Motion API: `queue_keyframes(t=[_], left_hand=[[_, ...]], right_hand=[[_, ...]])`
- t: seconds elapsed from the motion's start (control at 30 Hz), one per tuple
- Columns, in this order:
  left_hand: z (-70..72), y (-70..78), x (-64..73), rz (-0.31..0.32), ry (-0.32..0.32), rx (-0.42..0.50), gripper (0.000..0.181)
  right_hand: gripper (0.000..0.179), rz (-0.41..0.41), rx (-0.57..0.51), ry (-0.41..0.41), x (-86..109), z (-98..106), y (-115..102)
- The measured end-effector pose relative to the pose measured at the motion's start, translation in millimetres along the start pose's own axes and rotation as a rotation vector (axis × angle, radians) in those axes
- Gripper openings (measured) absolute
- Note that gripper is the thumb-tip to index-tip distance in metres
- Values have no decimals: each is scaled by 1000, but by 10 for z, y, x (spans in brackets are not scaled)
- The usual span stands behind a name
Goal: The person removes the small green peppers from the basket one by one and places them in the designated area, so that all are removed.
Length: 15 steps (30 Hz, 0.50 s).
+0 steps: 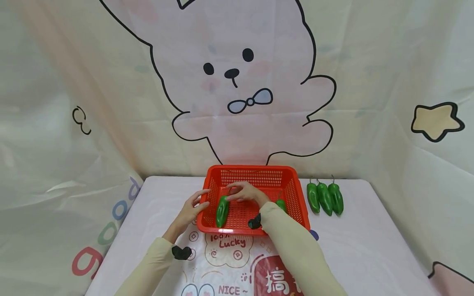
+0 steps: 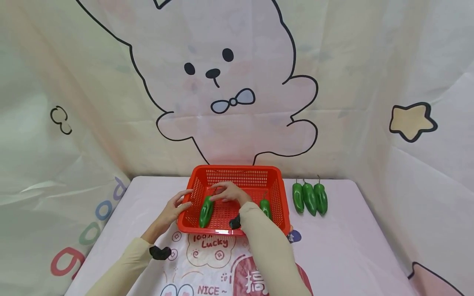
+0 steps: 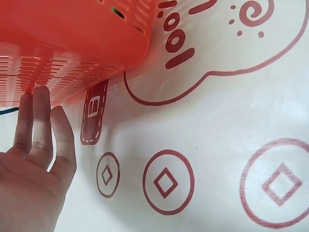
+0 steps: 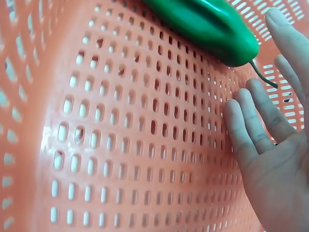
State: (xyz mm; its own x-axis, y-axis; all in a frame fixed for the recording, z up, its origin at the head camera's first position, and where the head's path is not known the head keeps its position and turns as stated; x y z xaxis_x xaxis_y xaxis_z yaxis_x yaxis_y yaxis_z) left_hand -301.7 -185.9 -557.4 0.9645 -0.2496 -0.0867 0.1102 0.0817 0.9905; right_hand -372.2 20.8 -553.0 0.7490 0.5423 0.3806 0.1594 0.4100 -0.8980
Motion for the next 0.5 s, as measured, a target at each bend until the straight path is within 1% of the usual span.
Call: queue_keyframes(t=[0.13, 0.3, 0.43, 0.5], left_hand=[[-4, 5, 0, 15, -6, 20, 54], [-12, 21, 10, -5, 5, 11, 53], [-50, 199, 61, -7, -5, 12, 52], [-69, 288, 85, 2, -10, 8, 52]], right_hand=[[53, -18, 37, 1, -36, -10, 5], [54, -38, 86, -12, -87, -28, 18], [53, -45, 123, -24, -86, -57, -20], [52, -43, 143, -32, -87, -81, -41]])
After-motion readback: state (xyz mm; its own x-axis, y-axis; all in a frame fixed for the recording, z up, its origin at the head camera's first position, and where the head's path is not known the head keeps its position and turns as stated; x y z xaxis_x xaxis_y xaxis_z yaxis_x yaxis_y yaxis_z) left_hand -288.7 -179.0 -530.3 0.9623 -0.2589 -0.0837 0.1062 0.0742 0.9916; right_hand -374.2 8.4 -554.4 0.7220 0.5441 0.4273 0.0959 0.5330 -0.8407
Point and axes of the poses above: each hand's wrist, its own x-axis away from the middle knuckle, its own z-axis out of the back of the hand, y = z × x, the point moved 7 cm from there along -x, towards the middle knuckle, and after that the axes turned 11 degrees about -z, right-handed, at the moved point
